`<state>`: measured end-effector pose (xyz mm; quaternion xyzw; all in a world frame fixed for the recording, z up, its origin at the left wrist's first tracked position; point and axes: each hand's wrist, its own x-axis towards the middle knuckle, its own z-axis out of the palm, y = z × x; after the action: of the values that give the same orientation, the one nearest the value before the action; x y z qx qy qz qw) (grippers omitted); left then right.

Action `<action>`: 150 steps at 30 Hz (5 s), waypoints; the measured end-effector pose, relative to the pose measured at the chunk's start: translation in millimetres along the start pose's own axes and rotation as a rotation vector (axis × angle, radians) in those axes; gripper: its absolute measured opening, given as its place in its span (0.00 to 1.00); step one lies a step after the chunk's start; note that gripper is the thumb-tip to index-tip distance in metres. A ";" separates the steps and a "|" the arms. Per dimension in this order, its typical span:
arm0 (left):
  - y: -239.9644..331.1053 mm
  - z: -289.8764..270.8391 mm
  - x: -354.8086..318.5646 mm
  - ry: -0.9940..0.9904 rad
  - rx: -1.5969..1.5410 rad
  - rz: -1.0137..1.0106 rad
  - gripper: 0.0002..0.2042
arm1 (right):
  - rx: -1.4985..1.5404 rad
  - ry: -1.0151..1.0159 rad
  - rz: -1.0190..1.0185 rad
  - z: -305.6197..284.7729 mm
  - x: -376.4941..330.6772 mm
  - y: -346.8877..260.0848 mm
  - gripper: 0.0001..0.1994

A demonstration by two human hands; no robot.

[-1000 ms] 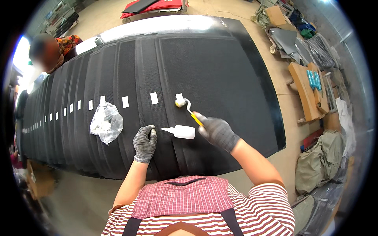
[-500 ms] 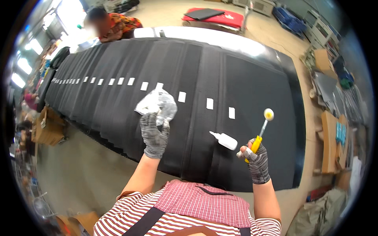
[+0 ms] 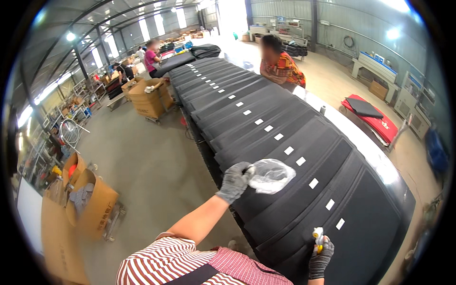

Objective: The person applies adhesive and small white labels to black foam panels using a squeeze bottle and a small roller.

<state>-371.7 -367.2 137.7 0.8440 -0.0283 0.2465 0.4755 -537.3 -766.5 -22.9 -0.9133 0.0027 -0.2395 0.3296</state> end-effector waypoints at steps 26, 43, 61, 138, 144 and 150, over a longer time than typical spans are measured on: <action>-282.0 -414.8 -141.8 0.294 0.386 -0.763 0.09 | 1.542 -0.729 0.362 281.3 183.4 -467.4 0.24; -544.5 -458.5 -103.1 0.338 0.502 -1.579 0.12 | 1.330 -1.523 0.157 604.4 336.1 -704.1 0.26; -773.3 -656.0 34.1 0.537 0.520 -1.705 0.11 | 1.304 -1.432 0.217 855.3 419.9 -910.1 0.29; -1463.5 -1480.0 443.5 -0.126 0.867 -1.768 0.10 | 1.187 -1.734 0.051 1765.0 469.2 -1901.7 0.28; -1565.6 -1649.4 529.6 0.882 0.582 -1.695 0.11 | 1.253 -1.489 0.225 1822.8 475.9 -1922.3 0.26; -1628.7 -1681.4 597.7 1.264 0.449 -1.319 0.05 | 1.258 -1.457 0.247 1882.9 496.2 -1960.4 0.26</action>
<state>-42.3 2007.0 -165.1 0.4714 0.7670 0.3395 0.2724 429.0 1818.2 118.0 -0.4878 -0.2347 0.4634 0.7016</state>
